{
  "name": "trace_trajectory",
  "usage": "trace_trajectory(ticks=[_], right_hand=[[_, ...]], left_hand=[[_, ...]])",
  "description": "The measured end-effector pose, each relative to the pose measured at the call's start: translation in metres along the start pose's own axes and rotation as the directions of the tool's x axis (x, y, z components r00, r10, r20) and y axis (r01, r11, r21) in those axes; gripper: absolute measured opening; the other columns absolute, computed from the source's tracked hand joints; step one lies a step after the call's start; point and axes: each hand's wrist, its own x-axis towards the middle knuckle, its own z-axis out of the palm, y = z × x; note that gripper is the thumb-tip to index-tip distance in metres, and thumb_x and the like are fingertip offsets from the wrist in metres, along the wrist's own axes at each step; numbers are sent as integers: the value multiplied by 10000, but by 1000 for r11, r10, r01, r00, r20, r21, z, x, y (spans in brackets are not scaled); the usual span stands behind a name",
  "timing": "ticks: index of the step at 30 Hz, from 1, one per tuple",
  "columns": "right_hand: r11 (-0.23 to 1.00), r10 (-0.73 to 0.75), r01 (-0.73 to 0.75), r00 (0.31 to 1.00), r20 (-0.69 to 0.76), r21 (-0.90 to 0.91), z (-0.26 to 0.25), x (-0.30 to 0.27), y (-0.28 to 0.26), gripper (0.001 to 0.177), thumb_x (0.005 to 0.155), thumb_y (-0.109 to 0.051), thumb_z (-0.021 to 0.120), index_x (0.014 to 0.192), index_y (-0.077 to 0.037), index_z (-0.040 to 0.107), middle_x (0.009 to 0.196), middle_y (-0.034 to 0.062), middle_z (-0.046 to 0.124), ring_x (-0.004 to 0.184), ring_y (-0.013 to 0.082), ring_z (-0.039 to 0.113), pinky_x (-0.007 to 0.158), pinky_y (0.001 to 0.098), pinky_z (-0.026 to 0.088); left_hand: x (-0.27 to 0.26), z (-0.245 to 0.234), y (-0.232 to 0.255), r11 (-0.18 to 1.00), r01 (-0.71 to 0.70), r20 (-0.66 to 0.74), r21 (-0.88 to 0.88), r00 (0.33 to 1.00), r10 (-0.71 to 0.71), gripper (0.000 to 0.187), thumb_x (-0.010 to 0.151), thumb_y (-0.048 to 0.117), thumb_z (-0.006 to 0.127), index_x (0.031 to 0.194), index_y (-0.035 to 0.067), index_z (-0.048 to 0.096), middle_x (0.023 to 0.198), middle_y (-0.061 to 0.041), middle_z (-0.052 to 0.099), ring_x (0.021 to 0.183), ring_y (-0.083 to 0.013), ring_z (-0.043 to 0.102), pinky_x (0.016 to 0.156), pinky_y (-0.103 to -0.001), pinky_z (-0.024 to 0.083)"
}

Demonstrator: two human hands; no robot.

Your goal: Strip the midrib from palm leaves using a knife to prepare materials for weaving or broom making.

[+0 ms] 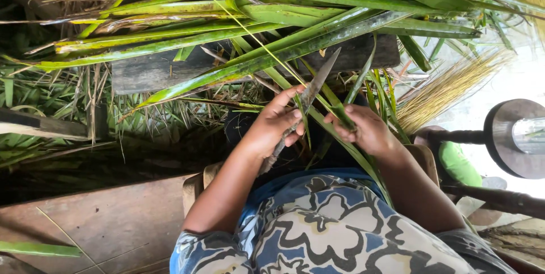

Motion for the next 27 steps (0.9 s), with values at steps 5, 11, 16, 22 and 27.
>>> trace_trajectory(ticks=[5,11,16,22,27], right_hand=[[984,-65,63,998,-6,-165,6,4,-8,236,926,-168,403,929,32,529,548,-20,385,423,30,335,390,175,315],[725,-295,80,933,-204,-684,49,9,-43,110,885,-111,560,928,-82,656,535,4,474,496,91,465,438,239,385],[406,-551,218,833,-48,-887,69,10,-55,100,873,-36,562,884,-10,659,707,172,616,640,298,616,532,358,483],[-166,-746,229,608,274,-959,42,14,-21,111,865,-67,584,888,-36,688,682,70,562,566,242,585,494,308,492],[-295,-771,232,515,374,-927,34,17,-15,110,858,-59,588,789,-14,660,661,80,525,522,262,547,456,319,461]], left_hand=[[-5,7,4,996,87,43,-12,995,-86,517,909,4,430,1405,87,307,623,-173,573,375,-102,481,315,-162,382],[-5,10,-17,984,150,92,-98,986,-141,539,910,-8,429,1420,66,272,587,-185,549,345,-113,447,298,-192,375],[-2,10,-22,960,156,115,-234,985,-132,553,906,18,475,1420,77,278,583,-188,549,350,-125,468,299,-205,388],[0,14,-28,925,158,105,-346,986,-129,572,906,27,495,1426,91,264,586,-180,526,350,-146,471,295,-238,398],[-5,34,-18,869,178,67,-463,984,-165,605,911,47,493,1443,111,212,596,-140,497,372,-140,476,303,-242,413]])
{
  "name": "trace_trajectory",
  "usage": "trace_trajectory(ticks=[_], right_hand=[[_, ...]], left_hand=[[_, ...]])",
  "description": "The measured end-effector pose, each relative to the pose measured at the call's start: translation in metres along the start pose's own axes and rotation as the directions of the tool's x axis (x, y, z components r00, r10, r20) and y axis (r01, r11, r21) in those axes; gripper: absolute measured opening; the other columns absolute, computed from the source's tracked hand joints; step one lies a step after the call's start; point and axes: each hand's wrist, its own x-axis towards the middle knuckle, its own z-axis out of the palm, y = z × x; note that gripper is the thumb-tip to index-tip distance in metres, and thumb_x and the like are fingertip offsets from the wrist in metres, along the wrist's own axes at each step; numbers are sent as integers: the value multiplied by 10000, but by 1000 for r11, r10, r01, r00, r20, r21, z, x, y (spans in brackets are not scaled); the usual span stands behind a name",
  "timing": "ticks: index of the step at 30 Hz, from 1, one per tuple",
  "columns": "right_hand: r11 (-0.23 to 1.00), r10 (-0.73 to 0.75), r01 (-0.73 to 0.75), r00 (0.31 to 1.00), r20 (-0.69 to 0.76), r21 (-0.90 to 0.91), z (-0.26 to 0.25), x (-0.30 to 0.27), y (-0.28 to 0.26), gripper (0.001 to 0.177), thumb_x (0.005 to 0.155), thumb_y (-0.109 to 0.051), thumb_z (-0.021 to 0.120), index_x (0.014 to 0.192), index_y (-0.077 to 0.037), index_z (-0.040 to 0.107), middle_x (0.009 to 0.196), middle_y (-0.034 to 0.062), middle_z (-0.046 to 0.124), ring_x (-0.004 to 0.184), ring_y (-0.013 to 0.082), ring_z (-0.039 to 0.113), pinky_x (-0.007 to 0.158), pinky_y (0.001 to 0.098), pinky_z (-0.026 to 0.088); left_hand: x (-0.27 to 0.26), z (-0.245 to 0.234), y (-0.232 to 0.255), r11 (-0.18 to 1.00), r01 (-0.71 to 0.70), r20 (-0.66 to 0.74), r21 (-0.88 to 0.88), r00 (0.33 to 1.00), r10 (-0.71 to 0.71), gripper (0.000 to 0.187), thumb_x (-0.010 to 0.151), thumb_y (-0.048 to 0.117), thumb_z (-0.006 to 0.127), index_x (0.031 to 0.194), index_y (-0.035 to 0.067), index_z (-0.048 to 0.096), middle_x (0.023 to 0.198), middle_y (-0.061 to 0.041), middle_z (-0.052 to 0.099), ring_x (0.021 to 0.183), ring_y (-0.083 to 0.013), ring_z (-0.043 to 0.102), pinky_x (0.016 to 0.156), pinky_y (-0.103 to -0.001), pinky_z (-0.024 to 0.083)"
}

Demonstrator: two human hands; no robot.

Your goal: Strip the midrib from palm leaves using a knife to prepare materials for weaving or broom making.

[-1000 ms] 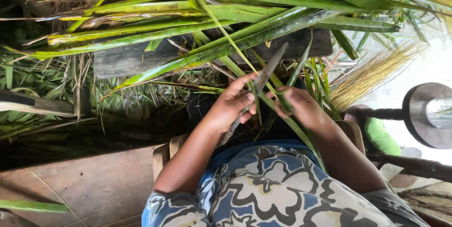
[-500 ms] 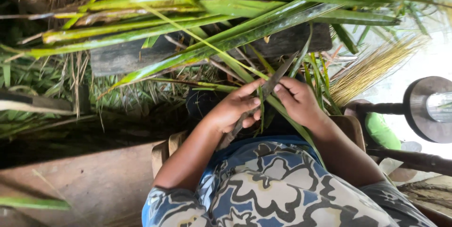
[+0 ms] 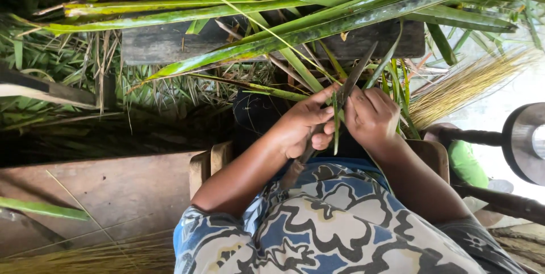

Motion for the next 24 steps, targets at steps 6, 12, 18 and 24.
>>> trace_trajectory(ticks=[6,12,18,24], right_hand=[[998,-60,60,998,11,11,5,-3,4,99,848,-51,590,809,5,662,675,81,531,578,277,580,496,310,477],[963,136,-134,991,9,234,13,-6,-4,70,843,14,620,851,63,669,710,187,591,604,403,586,471,398,485],[874,290,-296,954,76,385,11,-7,-9,89,866,9,622,880,88,663,718,229,616,636,450,587,446,422,465],[775,422,-464,885,197,428,3,-18,-3,113,892,24,582,898,62,688,723,225,631,673,424,614,513,418,471]], left_hand=[[5,-5,-11,999,-47,-98,-13,994,45,572,924,50,470,1441,130,238,599,-136,490,376,-149,463,308,-243,393],[19,-22,-11,918,-242,-155,315,941,301,437,901,-41,450,1332,-18,378,549,-200,538,291,-186,484,251,-247,379],[21,-31,0,906,-294,-195,305,912,362,412,903,-36,444,1312,-13,402,553,-198,537,301,-187,492,250,-245,379],[10,-27,43,864,-280,-255,418,877,408,399,949,33,379,1347,3,369,587,-147,559,338,-127,491,282,-221,404]])
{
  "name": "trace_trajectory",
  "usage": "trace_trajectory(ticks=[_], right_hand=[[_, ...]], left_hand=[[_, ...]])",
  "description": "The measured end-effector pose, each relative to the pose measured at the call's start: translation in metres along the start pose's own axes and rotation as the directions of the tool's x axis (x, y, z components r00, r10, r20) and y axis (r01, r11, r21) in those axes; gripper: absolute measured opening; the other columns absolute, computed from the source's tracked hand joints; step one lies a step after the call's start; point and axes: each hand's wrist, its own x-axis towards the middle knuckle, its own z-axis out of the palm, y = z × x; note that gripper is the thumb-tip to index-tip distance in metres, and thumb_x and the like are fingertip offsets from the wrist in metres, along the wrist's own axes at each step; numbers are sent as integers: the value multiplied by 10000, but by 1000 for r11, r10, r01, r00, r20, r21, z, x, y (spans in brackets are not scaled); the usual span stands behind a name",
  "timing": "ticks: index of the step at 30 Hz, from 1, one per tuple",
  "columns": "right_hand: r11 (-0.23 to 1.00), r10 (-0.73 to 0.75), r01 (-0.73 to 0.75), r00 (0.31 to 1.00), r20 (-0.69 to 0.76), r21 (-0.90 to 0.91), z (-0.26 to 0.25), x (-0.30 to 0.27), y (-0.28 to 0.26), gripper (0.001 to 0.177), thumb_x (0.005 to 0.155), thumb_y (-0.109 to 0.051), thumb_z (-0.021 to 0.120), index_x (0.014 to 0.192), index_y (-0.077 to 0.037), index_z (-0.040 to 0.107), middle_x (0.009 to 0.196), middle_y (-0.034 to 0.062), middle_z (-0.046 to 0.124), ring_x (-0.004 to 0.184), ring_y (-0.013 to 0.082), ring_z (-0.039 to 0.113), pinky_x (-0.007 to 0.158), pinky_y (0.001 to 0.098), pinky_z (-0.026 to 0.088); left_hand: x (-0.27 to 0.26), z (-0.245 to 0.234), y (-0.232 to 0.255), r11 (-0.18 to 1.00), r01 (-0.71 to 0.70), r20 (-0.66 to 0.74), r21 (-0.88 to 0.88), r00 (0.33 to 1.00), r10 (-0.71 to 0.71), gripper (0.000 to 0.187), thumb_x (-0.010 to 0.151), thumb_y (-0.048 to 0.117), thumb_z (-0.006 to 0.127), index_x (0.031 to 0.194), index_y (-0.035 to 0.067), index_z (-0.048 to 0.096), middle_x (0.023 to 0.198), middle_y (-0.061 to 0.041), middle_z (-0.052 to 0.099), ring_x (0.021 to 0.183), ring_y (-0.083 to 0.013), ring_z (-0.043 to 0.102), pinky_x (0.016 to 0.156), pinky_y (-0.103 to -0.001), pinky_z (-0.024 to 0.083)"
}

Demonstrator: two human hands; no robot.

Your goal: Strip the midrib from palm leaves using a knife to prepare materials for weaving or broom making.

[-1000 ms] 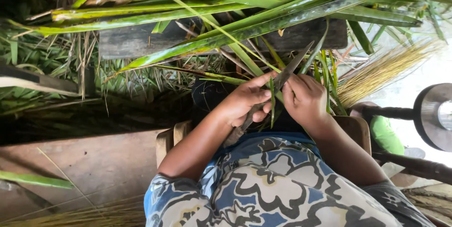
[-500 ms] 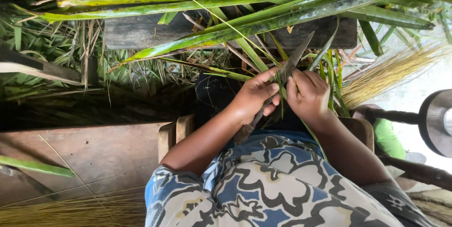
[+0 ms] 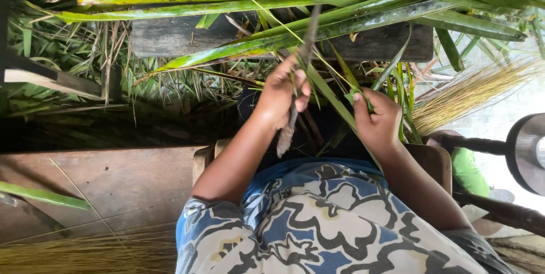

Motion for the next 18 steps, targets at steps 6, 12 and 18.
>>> trace_trajectory(ticks=[6,12,18], right_hand=[[977,167,-163,986,-14,134,5,13,-17,107,894,6,585,927,56,674,691,258,600,820,405,588,474,400,431],[940,339,-340,938,78,2,10,-4,22,138,912,-112,591,943,-40,704,588,159,603,571,294,611,450,373,459],[826,548,-552,834,66,118,12,-8,40,133,897,-132,579,916,-39,672,499,90,533,469,124,490,409,304,421]], left_hand=[[-19,22,-25,996,88,221,-11,972,-83,514,907,-10,445,1396,89,322,564,-133,545,315,-124,463,271,-196,375],[-11,15,-27,993,100,189,-58,978,-88,477,920,7,464,1379,68,352,578,-190,554,315,-153,471,268,-220,378],[-1,5,-11,997,56,1,-51,998,-56,457,926,6,398,1374,76,344,587,-130,520,348,-109,437,296,-168,364]])
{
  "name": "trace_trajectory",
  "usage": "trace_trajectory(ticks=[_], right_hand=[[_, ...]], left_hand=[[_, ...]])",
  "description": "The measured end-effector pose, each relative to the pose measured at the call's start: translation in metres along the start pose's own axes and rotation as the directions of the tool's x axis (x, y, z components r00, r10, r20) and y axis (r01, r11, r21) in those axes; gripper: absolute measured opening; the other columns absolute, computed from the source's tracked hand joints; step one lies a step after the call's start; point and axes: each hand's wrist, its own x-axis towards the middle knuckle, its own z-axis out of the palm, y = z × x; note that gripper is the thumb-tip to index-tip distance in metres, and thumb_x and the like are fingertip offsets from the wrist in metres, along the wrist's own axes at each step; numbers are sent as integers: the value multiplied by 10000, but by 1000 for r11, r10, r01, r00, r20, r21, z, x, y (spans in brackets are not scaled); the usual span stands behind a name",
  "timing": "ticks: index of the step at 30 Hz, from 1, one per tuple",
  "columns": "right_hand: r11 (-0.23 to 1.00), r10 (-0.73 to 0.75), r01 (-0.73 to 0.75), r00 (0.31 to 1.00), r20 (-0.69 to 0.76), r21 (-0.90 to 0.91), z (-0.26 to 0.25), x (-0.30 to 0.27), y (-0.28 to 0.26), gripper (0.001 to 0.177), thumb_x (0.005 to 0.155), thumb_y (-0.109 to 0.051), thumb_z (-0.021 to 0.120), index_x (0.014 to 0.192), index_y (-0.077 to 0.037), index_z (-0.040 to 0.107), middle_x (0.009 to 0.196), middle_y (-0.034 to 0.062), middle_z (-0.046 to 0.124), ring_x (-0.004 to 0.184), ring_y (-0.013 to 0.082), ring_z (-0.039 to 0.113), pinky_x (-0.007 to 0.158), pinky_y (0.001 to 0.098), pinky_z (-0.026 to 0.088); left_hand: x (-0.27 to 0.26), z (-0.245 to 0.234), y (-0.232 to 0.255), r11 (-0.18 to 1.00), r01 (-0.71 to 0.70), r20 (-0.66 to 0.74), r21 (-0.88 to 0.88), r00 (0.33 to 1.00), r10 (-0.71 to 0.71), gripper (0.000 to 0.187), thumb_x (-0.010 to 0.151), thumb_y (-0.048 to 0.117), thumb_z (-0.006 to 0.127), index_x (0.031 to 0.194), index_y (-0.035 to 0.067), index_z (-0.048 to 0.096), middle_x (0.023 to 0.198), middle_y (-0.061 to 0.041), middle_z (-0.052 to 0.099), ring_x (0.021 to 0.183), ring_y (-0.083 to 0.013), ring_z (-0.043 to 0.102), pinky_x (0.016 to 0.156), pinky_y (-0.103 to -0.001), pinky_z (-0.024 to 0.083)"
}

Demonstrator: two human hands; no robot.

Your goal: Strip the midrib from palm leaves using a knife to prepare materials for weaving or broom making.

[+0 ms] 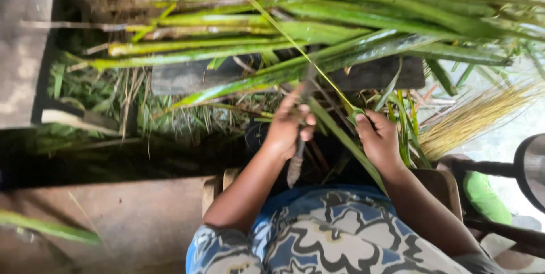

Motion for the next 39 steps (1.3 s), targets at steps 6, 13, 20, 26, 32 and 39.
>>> trace_trajectory(ticks=[6,13,20,26,32,39], right_hand=[[768,299,-371,928,220,522,-17,16,-49,184,966,-143,400,891,-24,517,434,-62,275,320,27,266,289,145,239],[531,119,-459,873,474,712,-11,20,-31,235,944,-231,428,1049,-83,577,482,-78,239,348,15,232,325,143,200],[411,-114,-290,924,364,865,-19,27,-44,138,929,-194,550,982,-120,654,888,-8,661,780,122,617,605,263,464],[583,-76,9,996,44,813,-2,31,-25,163,933,-17,529,991,-158,585,1090,-28,594,994,131,569,687,317,506],[826,-216,175,976,14,536,20,29,3,175,878,81,560,974,-65,552,996,121,611,824,214,610,848,348,514],[715,-41,18,999,16,699,23,18,-41,61,928,-47,550,982,-37,578,1023,104,641,797,186,661,708,266,604]], left_hand=[[6,-4,7,995,-94,-216,39,971,100,457,937,26,359,1385,99,310,575,-135,485,333,-146,418,294,-218,370],[10,-7,-10,999,-7,-218,-39,976,-2,477,922,47,385,1382,140,302,586,-77,493,349,-98,374,297,-203,307],[8,-1,-18,985,84,-84,-150,992,-97,411,941,43,368,1332,169,367,612,-100,530,371,-121,390,337,-225,306],[-8,13,-22,958,141,342,-250,938,-49,702,910,94,514,1466,135,88,660,-90,622,407,-126,504,313,-224,387],[1,5,-73,945,70,271,-319,962,20,581,919,46,526,1411,86,219,621,-217,555,359,-157,460,311,-222,364],[6,1,-52,934,45,274,-355,960,58,458,927,59,496,1342,117,310,640,-196,571,382,-140,483,317,-217,385]])
